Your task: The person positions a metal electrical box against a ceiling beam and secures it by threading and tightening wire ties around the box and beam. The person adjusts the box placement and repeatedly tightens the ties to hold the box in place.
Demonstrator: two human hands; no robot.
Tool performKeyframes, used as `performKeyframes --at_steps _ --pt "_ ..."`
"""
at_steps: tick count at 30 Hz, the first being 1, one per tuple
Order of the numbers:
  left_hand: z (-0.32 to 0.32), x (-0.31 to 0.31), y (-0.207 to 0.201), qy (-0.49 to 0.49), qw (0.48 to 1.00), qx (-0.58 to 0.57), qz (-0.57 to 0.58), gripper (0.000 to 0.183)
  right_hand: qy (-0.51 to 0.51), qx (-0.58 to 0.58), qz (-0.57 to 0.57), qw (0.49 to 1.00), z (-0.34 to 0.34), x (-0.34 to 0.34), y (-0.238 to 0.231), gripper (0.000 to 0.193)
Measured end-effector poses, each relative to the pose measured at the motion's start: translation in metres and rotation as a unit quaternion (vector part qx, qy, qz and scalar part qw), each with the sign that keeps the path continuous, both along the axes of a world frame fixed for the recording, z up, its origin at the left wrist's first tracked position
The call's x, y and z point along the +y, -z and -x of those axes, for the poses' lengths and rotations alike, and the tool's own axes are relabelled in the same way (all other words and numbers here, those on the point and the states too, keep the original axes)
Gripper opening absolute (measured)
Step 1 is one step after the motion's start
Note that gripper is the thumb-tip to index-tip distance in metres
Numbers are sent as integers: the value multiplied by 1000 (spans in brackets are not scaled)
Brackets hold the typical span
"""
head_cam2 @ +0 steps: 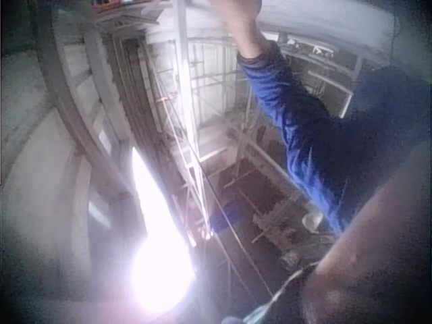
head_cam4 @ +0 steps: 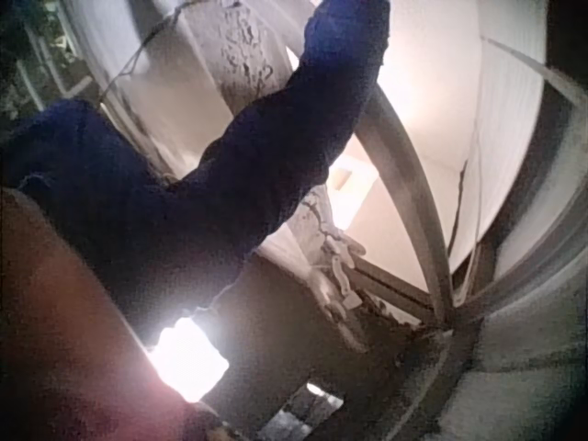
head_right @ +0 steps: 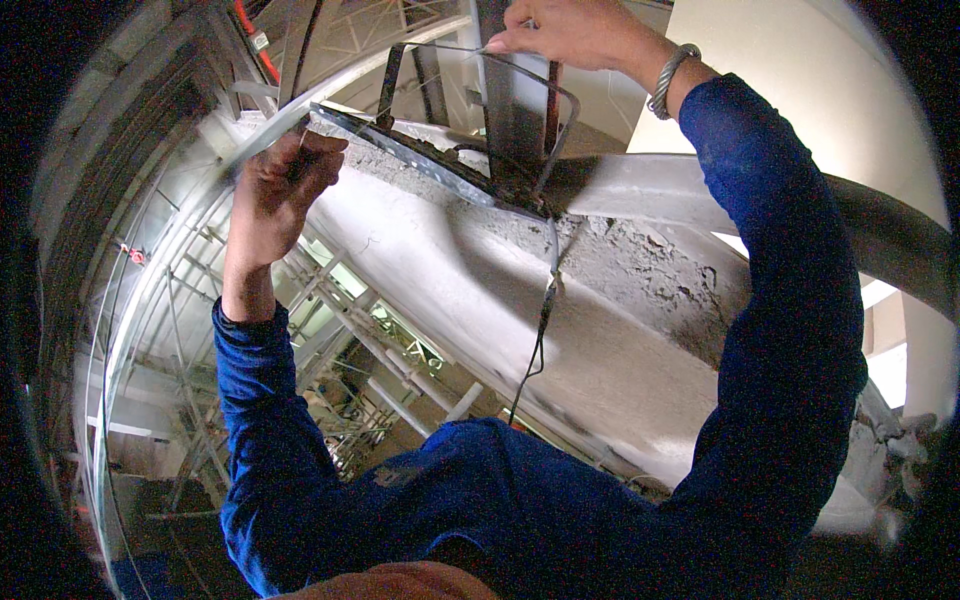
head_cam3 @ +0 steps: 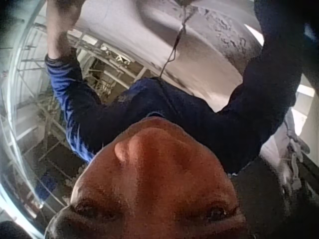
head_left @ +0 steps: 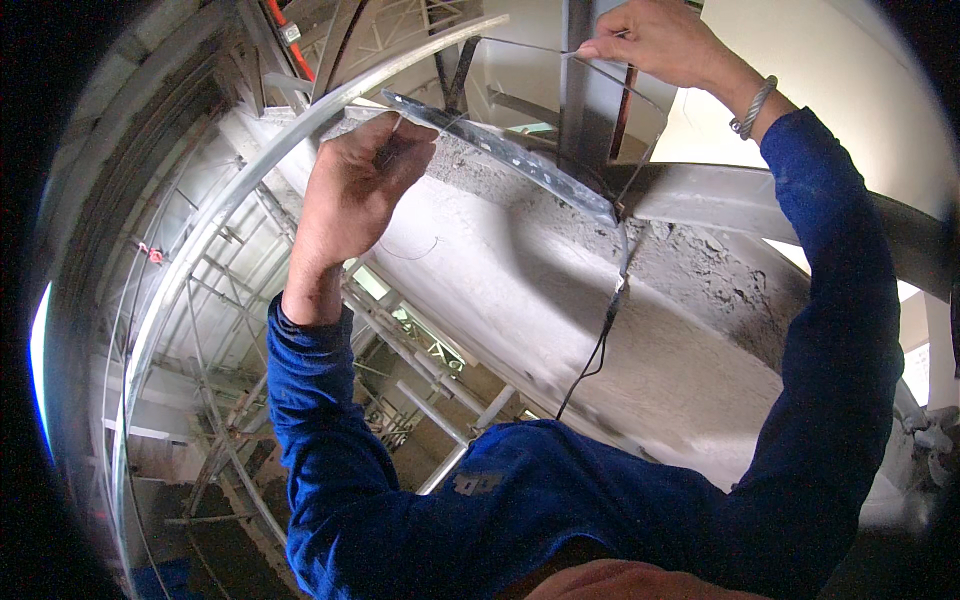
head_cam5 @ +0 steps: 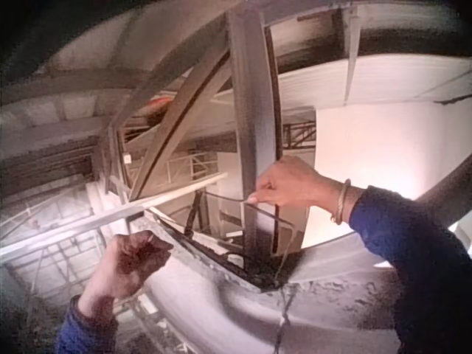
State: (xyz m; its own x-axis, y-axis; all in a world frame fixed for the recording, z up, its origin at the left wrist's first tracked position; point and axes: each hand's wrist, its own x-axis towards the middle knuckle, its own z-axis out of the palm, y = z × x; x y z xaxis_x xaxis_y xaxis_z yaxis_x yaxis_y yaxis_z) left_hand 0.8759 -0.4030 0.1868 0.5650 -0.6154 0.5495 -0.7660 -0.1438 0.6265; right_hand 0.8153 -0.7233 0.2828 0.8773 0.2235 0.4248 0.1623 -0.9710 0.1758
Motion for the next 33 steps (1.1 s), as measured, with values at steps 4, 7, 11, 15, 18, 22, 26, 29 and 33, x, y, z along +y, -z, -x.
performKeyframes --at_steps 4,7,11,15,18,22,26,29,33 --pt "-11 5 -3 11 998 56 15 17 9 -5 -11 1000 -1 2 1 44" --pt "-15 9 -11 -51 999 3 -15 17 23 3 -11 1000 -1 3 1 47" --pt "-19 6 -19 -82 996 -3 -23 17 53 11 -30 998 -1 8 2 54" --pt "-15 2 -16 -79 997 -17 -20 17 89 -9 -46 995 2 18 5 68" --pt "-10 2 -12 -90 996 8 -13 15 156 45 -9 987 4 26 3 76" --pt "-6 9 -6 -69 997 22 15 13 171 32 20 985 3 35 2 77" --pt "-30 27 2 10 983 114 146 14 154 16 4 988 5 35 4 74" --pt "-62 54 -4 -82 975 155 139 37 126 -12 20 992 5 32 7 71" --pt "-111 81 -42 -180 921 230 257 65 126 -31 39 991 3 32 9 69"
